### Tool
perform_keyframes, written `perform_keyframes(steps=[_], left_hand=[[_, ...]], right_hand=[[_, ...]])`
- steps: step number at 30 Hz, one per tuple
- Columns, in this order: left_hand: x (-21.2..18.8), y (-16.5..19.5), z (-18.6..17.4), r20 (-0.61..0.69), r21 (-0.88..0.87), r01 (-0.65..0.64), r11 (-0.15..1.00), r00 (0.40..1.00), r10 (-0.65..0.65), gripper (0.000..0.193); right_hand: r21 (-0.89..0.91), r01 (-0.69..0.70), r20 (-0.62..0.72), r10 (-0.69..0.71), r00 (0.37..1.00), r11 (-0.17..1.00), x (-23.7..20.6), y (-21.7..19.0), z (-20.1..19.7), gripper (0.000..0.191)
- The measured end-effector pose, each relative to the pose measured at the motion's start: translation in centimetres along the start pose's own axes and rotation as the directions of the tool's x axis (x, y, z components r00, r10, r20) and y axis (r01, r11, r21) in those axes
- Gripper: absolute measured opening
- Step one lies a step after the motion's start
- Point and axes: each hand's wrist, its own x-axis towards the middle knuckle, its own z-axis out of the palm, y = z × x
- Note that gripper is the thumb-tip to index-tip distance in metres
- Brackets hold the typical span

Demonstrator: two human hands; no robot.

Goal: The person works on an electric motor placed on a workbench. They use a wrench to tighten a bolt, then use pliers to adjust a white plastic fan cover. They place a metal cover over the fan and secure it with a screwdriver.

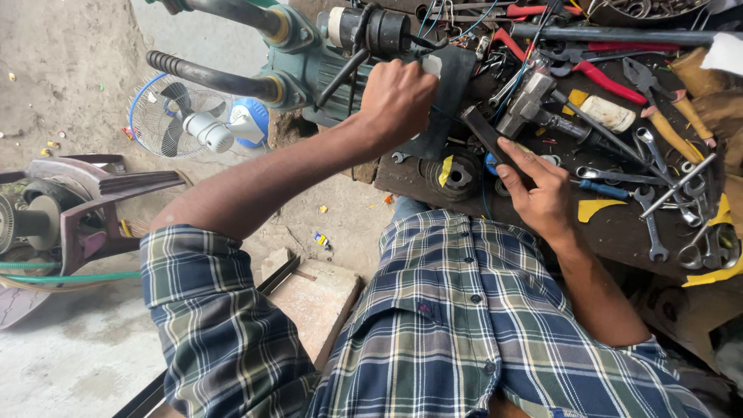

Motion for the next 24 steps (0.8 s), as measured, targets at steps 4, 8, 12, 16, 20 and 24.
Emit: perform_keyframes(steps=[4,8,12,16,20,24], left_hand=[[0.4,0.2,-0.2,0.118,-0.024,0.103,0.994,0.988,-0.099,0.008],[1.7,-0.7,-0.9,0.245,0.065,-0.013,0.998,0.969,-0.003,0.017],[1.4,-1.6,-1.7,0.340,0.039,-0.061,0.997,0.939,0.045,0.023],[0.9,-2.1,-2.2,0.352,0.098,-0.236,0.967,0.917,0.188,0.014],[0.7,-2.5,-3.4,0.318,0.253,-0.528,0.811,0.837,0.446,0.014],[1.0,-2.7,-4.7,0.395,0.381,-0.668,0.639,0.743,0.541,0.024]], right_hand=[[-0.002,0.040,-0.001,-0.040,0.999,0.999,-0.2,-0.2,-0.2,0.039],[-0.021,0.038,-0.030,-0.039,0.999,0.999,-1.0,-0.2,-0.2,0.038],[-0.031,-0.002,-0.032,0.001,1.000,1.000,-1.6,0.4,0.0,0.040],[-0.011,-0.017,-0.037,0.016,0.999,1.000,-1.9,1.1,0.0,0.039],[0.019,-0.033,-0.018,0.033,0.999,0.999,-1.7,1.4,-0.2,0.039],[0.027,-0.029,0.013,0.029,1.000,0.999,-1.0,1.2,-0.1,0.040]])
